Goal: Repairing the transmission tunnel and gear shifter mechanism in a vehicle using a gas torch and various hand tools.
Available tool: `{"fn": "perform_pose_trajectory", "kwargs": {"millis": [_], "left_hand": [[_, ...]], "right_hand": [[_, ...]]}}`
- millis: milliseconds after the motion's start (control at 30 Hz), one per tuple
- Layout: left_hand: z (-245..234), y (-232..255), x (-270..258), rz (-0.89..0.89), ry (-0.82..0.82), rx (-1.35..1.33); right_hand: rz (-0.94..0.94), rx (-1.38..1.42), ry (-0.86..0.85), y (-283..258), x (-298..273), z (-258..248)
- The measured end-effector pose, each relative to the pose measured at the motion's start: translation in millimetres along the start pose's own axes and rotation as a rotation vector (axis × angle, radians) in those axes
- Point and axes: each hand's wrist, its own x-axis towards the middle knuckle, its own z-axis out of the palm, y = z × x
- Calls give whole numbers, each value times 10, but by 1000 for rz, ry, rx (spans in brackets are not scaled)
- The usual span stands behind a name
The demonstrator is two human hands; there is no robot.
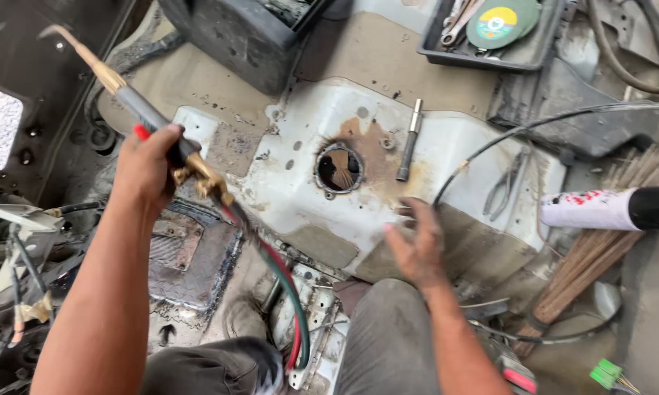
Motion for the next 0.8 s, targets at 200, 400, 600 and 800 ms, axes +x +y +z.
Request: {"fn": "perform_pose_trajectory", "kwargs": {"millis": [200, 400, 600, 800], "left_hand": [[-284, -167, 970, 37, 194, 382], [-580, -987, 2008, 33, 349, 597], [-523, -1057, 2303, -180, 396, 1039], [-481, -1078, 2471, -121, 305, 1336]], "right_hand": [[-127, -372, 224, 531, 132, 189], [-305, -543, 320, 534, 187, 550], [-346, -613, 247, 665, 284, 836], [-304, -608, 261, 732, 294, 839]]}}
